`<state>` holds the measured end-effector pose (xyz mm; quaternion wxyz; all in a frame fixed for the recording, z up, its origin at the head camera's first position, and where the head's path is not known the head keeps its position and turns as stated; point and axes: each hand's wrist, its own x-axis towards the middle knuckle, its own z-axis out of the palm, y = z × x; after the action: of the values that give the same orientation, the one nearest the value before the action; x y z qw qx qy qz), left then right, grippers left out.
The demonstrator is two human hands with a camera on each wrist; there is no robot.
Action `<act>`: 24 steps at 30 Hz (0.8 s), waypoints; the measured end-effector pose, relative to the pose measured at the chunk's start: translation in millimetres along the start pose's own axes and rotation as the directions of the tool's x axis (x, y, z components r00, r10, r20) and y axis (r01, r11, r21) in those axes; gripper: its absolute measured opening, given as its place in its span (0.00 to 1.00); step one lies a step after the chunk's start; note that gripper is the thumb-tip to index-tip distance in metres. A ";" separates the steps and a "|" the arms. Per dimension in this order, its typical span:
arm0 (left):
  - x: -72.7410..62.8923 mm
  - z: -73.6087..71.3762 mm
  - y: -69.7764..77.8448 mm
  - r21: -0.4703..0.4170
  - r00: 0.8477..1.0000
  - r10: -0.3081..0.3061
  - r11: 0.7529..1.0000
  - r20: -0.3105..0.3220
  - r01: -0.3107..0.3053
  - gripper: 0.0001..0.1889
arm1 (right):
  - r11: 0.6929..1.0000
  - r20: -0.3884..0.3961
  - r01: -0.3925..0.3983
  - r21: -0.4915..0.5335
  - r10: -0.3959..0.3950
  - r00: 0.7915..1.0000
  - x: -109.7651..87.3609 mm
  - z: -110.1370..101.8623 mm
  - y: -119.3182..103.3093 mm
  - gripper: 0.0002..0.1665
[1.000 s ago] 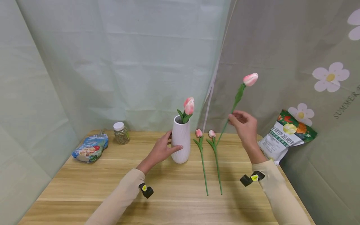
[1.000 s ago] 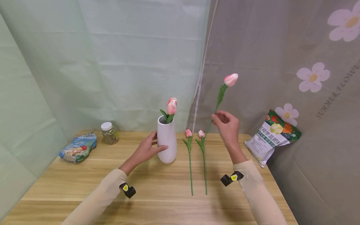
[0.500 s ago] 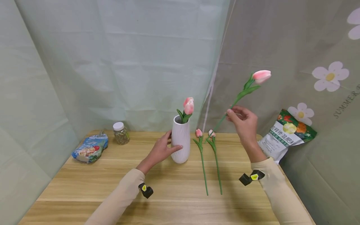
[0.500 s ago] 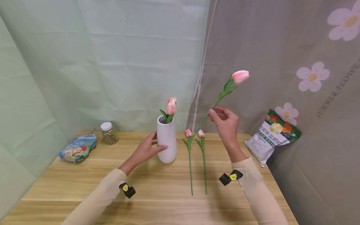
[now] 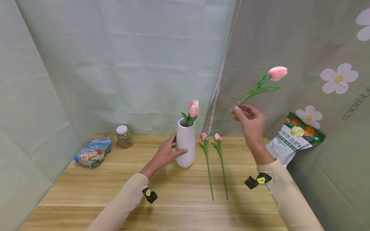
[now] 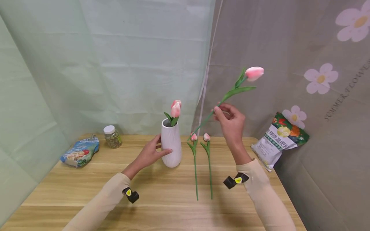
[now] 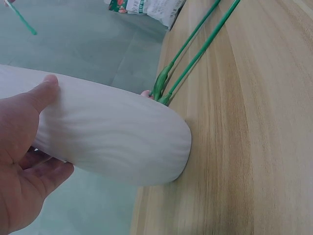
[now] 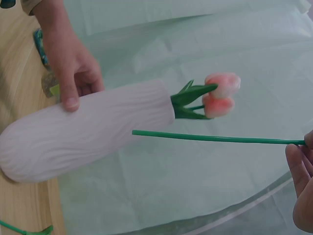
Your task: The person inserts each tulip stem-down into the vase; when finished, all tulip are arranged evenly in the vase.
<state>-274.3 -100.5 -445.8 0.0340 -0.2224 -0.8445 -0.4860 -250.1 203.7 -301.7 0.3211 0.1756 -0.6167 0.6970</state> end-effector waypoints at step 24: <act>-0.5 0.6 1.0 0.003 1.000 -0.018 1.000 0.006 0.017 0.46 | 0.985 -0.049 0.138 0.105 -0.133 0.990 1.8 30.2 -20.7 0.15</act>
<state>-273.4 -99.7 -445.4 0.0276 -0.2164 -0.8473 -0.4843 -242.2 175.4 -279.8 0.3706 0.2197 -0.5578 0.7094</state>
